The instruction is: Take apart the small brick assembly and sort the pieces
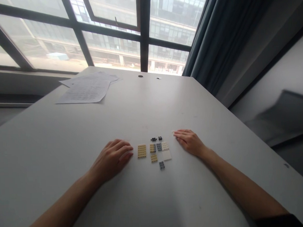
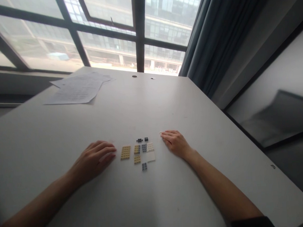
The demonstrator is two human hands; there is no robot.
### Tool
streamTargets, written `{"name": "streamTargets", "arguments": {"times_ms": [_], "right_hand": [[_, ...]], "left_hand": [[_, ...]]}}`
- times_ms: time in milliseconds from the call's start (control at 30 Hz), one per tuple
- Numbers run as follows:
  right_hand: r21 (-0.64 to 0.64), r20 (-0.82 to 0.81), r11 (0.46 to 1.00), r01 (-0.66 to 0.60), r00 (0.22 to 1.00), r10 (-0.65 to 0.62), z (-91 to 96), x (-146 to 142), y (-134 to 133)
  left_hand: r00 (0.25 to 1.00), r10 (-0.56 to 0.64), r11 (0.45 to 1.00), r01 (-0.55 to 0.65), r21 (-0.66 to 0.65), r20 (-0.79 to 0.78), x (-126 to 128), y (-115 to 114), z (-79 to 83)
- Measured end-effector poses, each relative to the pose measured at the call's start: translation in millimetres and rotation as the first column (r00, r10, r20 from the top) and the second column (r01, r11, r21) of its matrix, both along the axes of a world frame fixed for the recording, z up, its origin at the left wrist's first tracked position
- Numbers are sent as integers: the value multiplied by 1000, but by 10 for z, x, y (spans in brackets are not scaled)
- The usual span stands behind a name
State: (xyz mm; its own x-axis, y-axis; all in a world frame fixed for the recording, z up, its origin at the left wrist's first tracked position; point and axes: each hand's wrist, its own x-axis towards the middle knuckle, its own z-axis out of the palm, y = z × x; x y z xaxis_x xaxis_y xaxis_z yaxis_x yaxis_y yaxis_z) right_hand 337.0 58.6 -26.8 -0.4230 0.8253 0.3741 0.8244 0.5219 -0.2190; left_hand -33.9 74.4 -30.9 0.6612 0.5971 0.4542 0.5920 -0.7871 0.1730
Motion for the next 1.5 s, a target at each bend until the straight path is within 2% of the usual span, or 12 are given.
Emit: {"name": "streamTargets", "arguments": {"times_ms": [200,300,467,567,667,733,800,900,967,1033,1167,1500], "right_hand": [[-24,-7,989,146,989,-147,-8,977,-127],[-38,-23,983,177,984,-178,-41,1323,-180],[-13,-76,983,185,980,-186,-112,1447,-232],[73,-101,969,236,968,-228,-112,1396,-242],[215,-186,914,344,933,-307,-31,1205,-246],[257,-222,888,382,917,-331,70,927,-263],[219,-172,905,364,928,-331,188,521,-299],[80,-4,955,286,958,-287,329,-185,-374],[14,57,963,270,961,-271,366,-588,-408],[-45,114,970,237,966,-231,359,-867,-412],[-84,195,972,219,960,-200,298,-1096,-355],[-94,206,974,206,961,-183,243,-1231,-330]], "left_hand": [[1000,1,1000,-1,4,-7,2,18,-11],[1000,0,1000,0,11,-4,2,29,-11],[1000,-2,1000,2,15,-19,-9,45,-28],[1000,-1,1000,1,17,-21,-13,45,-33],[1000,2,1000,-2,5,-16,-8,40,-28],[1000,4,1000,-4,-2,-6,-2,36,-21],[1000,3,1000,-3,-7,4,4,29,-12],[1000,4,1000,-4,-10,20,15,14,7],[1000,11,1000,-11,-6,29,21,1,21],[999,21,1000,-21,-4,29,26,-11,33],[999,25,1000,-25,-10,22,31,-21,33],[1000,14,1000,-14,-26,6,23,-13,11]]}}
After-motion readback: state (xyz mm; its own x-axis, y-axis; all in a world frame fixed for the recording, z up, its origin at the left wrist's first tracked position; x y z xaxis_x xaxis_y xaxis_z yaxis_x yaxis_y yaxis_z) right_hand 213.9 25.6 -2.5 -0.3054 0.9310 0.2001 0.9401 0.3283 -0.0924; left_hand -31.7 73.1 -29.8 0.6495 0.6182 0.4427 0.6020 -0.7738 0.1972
